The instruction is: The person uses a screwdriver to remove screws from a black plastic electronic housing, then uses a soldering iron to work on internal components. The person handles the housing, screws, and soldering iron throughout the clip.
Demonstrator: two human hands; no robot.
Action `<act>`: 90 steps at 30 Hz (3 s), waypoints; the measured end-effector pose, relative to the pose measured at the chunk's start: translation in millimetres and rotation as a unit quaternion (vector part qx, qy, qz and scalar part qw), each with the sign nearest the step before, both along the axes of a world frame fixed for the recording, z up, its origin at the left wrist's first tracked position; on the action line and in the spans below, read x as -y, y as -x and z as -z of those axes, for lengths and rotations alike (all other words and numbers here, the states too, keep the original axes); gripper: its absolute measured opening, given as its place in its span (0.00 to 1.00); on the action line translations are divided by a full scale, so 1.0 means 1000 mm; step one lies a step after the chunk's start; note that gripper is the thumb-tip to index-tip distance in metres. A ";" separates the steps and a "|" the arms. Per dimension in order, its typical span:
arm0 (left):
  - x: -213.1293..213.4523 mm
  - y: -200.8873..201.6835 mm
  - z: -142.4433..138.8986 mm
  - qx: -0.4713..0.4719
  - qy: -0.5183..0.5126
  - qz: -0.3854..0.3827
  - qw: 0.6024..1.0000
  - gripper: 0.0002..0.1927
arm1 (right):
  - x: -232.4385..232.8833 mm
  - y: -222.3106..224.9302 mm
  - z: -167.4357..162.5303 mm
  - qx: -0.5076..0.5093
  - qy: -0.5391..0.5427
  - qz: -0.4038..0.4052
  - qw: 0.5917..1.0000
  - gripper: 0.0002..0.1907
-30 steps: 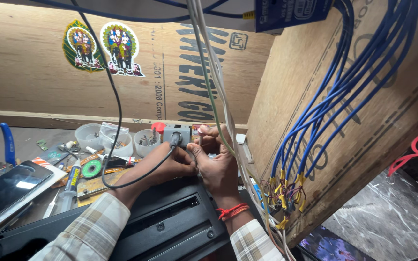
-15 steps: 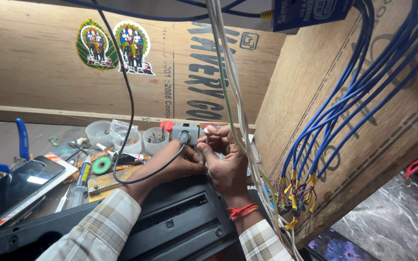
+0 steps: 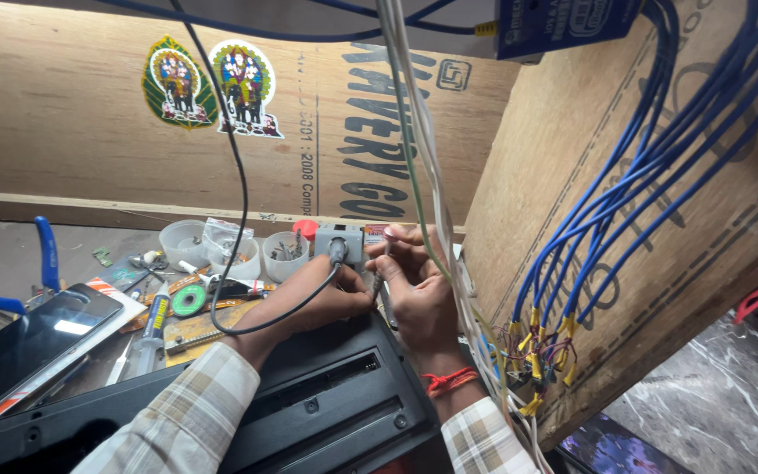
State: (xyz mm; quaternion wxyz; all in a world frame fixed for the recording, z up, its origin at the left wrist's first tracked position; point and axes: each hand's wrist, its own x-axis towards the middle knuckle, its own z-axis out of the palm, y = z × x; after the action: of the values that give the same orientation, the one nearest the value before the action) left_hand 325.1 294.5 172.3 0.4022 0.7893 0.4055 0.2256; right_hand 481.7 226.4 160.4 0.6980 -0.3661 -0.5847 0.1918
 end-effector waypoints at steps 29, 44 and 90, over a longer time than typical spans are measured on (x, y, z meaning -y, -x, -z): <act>-0.010 -0.001 0.011 0.030 -0.010 0.034 0.999 0.11 | 0.004 0.004 -0.005 0.091 -0.032 0.068 0.993 0.24; -0.008 -0.003 0.011 0.017 -0.012 0.034 0.999 0.11 | -0.005 0.001 0.001 0.036 -0.015 0.142 0.989 0.22; 0.013 -0.003 -0.011 -0.140 -0.114 -0.066 0.981 0.26 | 0.006 0.003 -0.011 -0.039 -0.080 0.156 0.984 0.14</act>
State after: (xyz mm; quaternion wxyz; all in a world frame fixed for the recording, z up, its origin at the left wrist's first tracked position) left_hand 328.2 281.7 183.7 0.2324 0.8252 0.4809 0.1839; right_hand 479.2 220.8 171.1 0.7691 -0.3877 -0.5059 0.0473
